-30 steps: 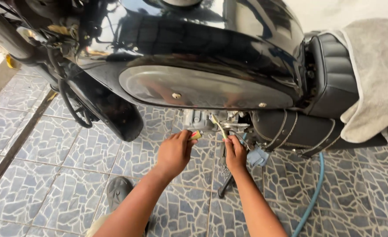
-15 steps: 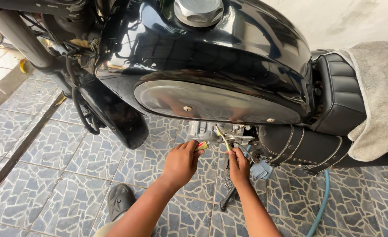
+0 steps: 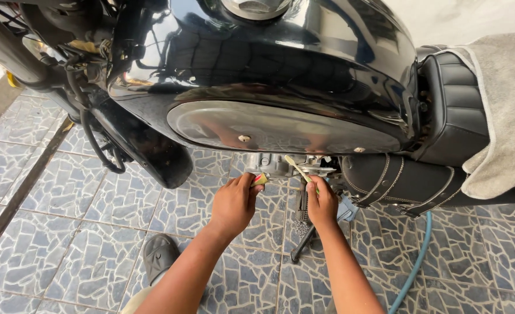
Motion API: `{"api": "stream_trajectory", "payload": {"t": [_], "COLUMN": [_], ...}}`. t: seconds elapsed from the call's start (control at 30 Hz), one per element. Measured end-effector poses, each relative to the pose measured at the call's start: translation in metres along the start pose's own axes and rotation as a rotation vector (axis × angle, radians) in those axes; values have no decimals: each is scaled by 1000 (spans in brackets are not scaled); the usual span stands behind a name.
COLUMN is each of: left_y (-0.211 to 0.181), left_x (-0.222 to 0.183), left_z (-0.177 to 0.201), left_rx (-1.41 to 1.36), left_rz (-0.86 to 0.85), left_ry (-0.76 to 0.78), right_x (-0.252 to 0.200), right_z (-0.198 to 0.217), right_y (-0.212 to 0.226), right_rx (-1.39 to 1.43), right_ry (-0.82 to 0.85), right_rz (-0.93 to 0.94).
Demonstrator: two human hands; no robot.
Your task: The person sits on the floor and applies a cleaning paste from a tube onto a toothbrush. They then scrub the motorcycle engine with the toothbrush, repeatedly applying more paste and brushing the engine components.
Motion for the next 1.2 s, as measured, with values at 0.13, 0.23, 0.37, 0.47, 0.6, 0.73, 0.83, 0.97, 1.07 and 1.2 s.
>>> {"api": "stream_trajectory", "payload": {"t": [0.13, 0.23, 0.37, 0.47, 0.6, 0.73, 0.83, 0.97, 1.07, 1.2], "left_y": [1, 0, 0, 3, 5, 5, 5, 6, 5, 8], "left_x": [1, 2, 1, 2, 1, 2, 3, 4, 4, 1], "left_z": [-3, -5, -9, -14, -17, -17, -12, -7, 4, 7], "left_rx": [5, 5, 0, -17, -8, 1, -7, -4, -41, -40], "left_rz": [20, 32, 73, 80, 79, 69, 85, 101, 127, 134], "left_ry": [25, 39, 85, 114, 111, 111, 115, 120, 134, 126], "right_x": [1, 1, 2, 3, 1, 2, 3, -6, -24, -43], "right_z": [-4, -2, 0, 2, 1, -1, -3, -6, -10, -21], "right_y": [4, 13, 24, 29, 25, 25, 26, 11, 17, 11], "right_rx": [-33, -36, -30, -27, 12, -6, -44, -55, 71, 111], "right_ry": [3, 20, 51, 44, 54, 45, 39, 4, 10, -55], "right_rz": [48, 59, 71, 79, 65, 52, 36, -74, -319, -363]}}
Point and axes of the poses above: each hand's wrist, its own x-axis towards the middle knuckle, its own z-axis out of the back of the hand, y = z × x, the point moved 7 cm from there along x, towards the middle knuckle, and after that the axes turned 4 degrees about z, right-handed, at the moved point
